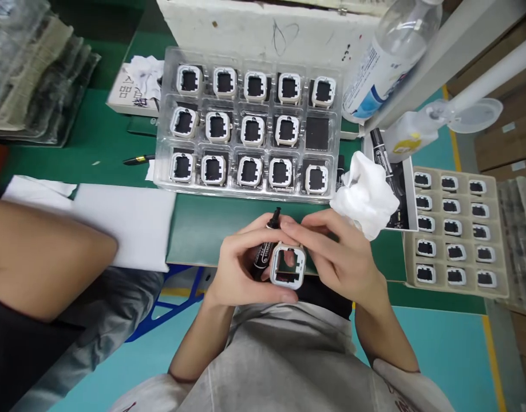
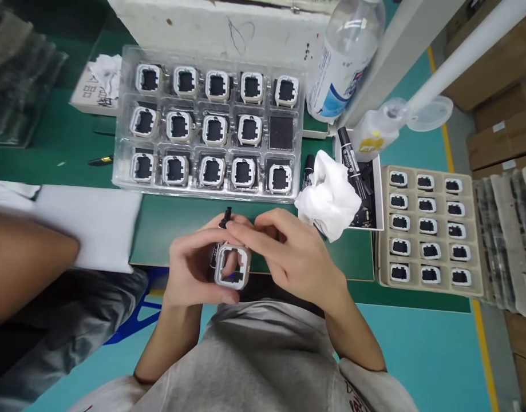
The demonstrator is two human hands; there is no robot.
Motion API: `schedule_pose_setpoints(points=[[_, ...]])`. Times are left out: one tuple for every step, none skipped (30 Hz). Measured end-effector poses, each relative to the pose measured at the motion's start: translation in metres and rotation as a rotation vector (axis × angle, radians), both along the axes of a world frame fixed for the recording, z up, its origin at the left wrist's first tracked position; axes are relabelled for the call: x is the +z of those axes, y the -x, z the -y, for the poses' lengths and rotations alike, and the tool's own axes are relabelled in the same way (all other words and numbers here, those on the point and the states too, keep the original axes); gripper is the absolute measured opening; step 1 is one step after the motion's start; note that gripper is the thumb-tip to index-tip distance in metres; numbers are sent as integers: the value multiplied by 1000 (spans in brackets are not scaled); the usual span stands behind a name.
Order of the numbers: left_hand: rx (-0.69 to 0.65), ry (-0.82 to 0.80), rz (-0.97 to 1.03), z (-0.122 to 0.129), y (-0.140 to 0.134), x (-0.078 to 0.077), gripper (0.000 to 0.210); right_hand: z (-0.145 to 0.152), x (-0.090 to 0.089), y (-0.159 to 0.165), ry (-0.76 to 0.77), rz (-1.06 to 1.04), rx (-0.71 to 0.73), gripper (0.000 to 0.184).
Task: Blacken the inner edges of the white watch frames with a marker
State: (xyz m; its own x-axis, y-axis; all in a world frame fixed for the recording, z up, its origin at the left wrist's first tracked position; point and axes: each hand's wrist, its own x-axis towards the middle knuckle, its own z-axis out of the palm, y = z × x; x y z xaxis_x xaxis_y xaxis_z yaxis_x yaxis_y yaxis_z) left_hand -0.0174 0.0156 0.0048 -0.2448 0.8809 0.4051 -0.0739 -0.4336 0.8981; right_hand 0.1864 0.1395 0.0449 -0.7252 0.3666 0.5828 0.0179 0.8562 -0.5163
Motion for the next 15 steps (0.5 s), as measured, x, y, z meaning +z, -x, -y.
schedule_pose_setpoints(points=[[-8,-10,17,1,0,-2,76,1,0,1,5,-15,18,63],[-26,-21,40,1,0,-4,78,4,-1,3,32,-44,24,57],[-46,-29,66,2,0,-6,79,8,-3,4,81,-77,18,50],[-64,-39,85,2,-1,-8,79,13,-5,6,133,-106,11,43],[-72,-52,96,2,-1,-10,80,19,-8,7,183,-120,3,36],[-74,-66,96,2,-1,-11,81,26,-11,9,217,-118,-6,31],[-66,-81,87,2,-1,-12,83,32,-15,11,227,-109,-11,27],[-54,-91,69,2,0,-12,84,39,-18,12,218,-98,-12,25],[-43,-89,47,1,1,-12,85,46,-22,13,201,-98,-10,23],[-35,-84,20,0,2,-11,85,53,-26,15,196,-106,-7,20],[-26,-75,-9,0,3,-10,84,59,-29,16,209,-115,-3,17],[-13,-67,-38,-1,4,-8,84,65,-32,18,238,-109,-1,16],[0,-66,-66,-2,5,-7,84,71,-35,20,266,-89,0,17],[10,-68,-91,-3,5,-5,85,76,-37,22,272,-72,-6,18],[18,-78,-108,-4,6,-4,86,81,-38,25,275,-69,-26,19]])
